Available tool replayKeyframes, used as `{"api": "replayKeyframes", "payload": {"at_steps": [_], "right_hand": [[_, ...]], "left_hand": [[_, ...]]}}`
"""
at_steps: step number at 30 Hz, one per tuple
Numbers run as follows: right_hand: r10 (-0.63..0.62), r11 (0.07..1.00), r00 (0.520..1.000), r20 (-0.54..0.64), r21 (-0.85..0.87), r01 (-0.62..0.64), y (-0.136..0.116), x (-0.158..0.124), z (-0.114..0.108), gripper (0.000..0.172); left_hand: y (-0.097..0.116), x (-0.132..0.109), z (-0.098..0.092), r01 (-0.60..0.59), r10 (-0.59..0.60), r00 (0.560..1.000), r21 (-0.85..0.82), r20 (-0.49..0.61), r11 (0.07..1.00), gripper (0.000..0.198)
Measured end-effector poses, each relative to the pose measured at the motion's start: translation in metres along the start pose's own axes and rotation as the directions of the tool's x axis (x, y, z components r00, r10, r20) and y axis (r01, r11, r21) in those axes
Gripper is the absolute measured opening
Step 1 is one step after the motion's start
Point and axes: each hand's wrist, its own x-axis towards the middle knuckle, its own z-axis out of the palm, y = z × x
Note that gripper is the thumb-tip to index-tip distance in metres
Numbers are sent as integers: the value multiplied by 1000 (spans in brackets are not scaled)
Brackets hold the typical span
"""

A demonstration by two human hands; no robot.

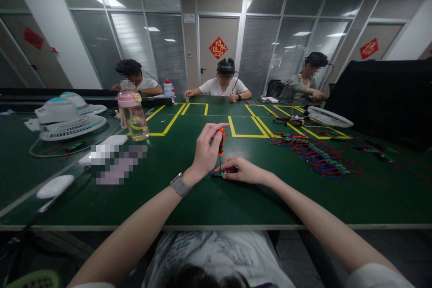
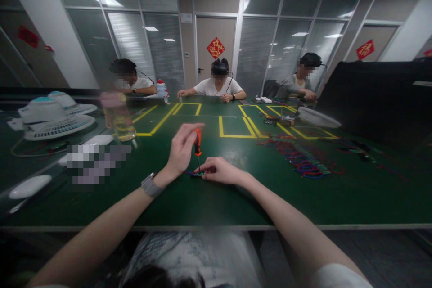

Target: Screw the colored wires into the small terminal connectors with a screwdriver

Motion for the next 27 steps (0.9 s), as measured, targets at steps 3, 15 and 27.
{"api": "replayKeyframes", "payload": {"at_steps": [3,15,27], "right_hand": [[1,1000,1000,3,10,-1,-1,0,0,30],[8,1000,1000,-5,5,-8,-1,0,0,29],[12,1000,1000,-4,6,-12,-1,0,0,30]], "left_hand": [[0,0,0,0,0,1000,-4,0,1000,28],[-1,0,0,-4,4,1000,-8,-2,1000,29],[-1,-1,0,16,-16,1000,-31,0,999,29]]}}
